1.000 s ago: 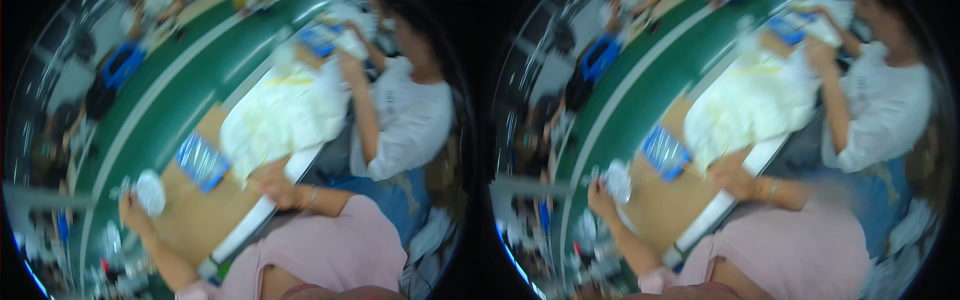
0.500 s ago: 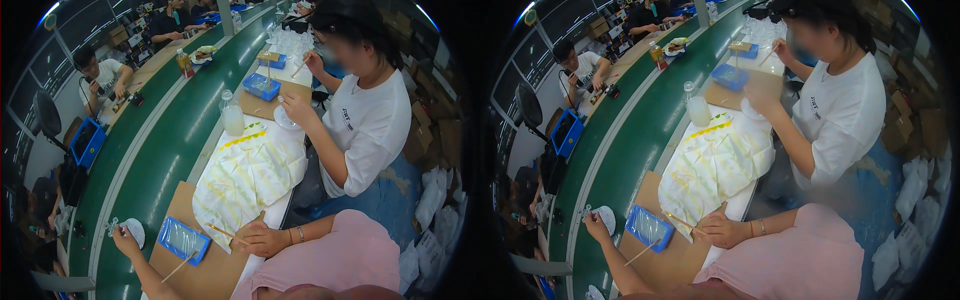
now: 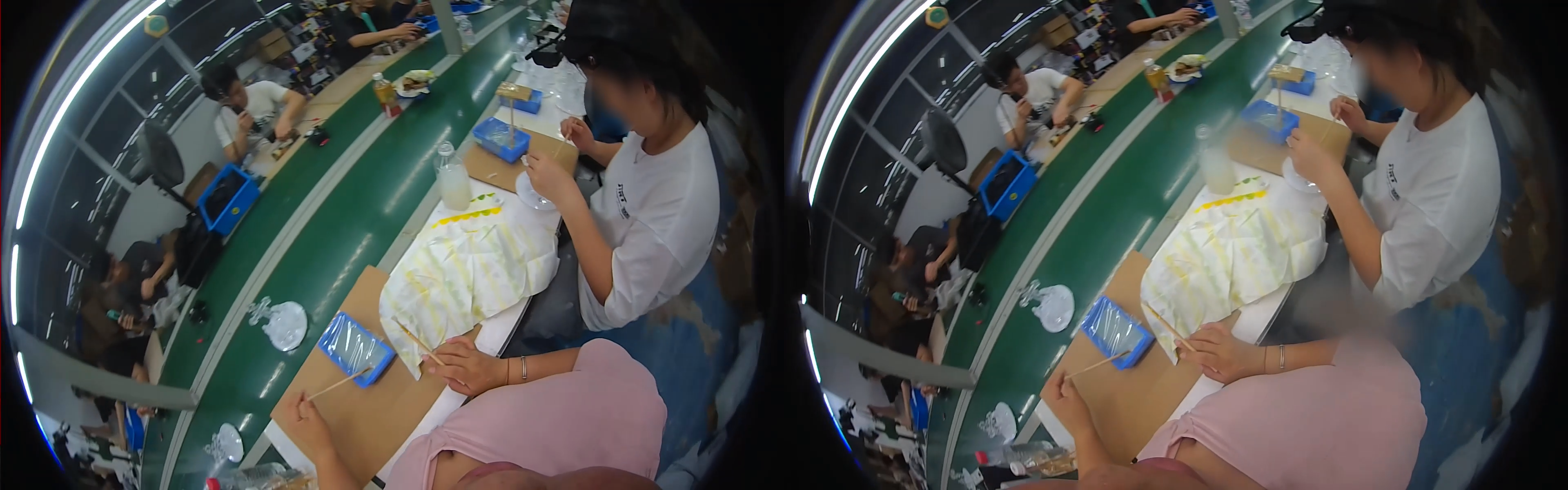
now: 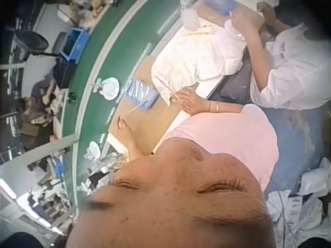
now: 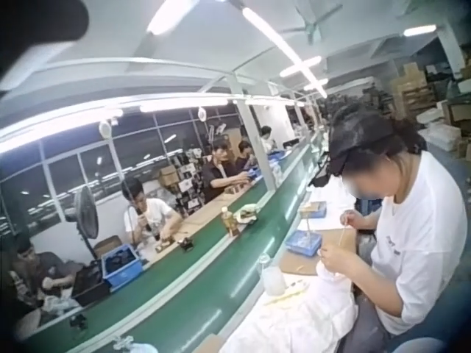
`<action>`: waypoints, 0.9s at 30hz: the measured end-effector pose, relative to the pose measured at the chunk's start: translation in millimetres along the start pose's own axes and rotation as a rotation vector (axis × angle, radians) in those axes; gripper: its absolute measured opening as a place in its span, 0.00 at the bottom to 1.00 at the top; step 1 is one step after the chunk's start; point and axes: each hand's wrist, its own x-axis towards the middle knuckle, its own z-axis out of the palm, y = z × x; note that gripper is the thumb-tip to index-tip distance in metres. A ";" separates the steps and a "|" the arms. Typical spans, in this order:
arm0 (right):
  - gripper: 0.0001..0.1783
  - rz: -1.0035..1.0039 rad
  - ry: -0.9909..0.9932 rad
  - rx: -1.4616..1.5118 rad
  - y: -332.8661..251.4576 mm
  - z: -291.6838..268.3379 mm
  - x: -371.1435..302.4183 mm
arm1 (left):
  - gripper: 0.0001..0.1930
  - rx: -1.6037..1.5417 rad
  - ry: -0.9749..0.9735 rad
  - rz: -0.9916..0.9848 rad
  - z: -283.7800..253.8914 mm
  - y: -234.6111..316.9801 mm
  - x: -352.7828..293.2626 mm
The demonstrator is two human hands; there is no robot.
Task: Applying adhesive to decorative plastic parts to assemble a lighting fixture.
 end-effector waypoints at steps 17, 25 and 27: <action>0.30 -0.245 -0.016 -0.230 -10.2 29.1 6.5 | 0.22 0.315 -0.195 0.224 -66.3 -13.7 -187.8; 0.26 -0.255 0.070 0.000 40.6 3.6 -9.9 | 0.12 0.249 -0.020 0.604 12.5 -39.6 -156.5; 0.26 -0.382 -0.021 0.200 19.0 60.9 13.7 | 0.13 0.377 0.009 0.461 -24.7 -49.6 -193.9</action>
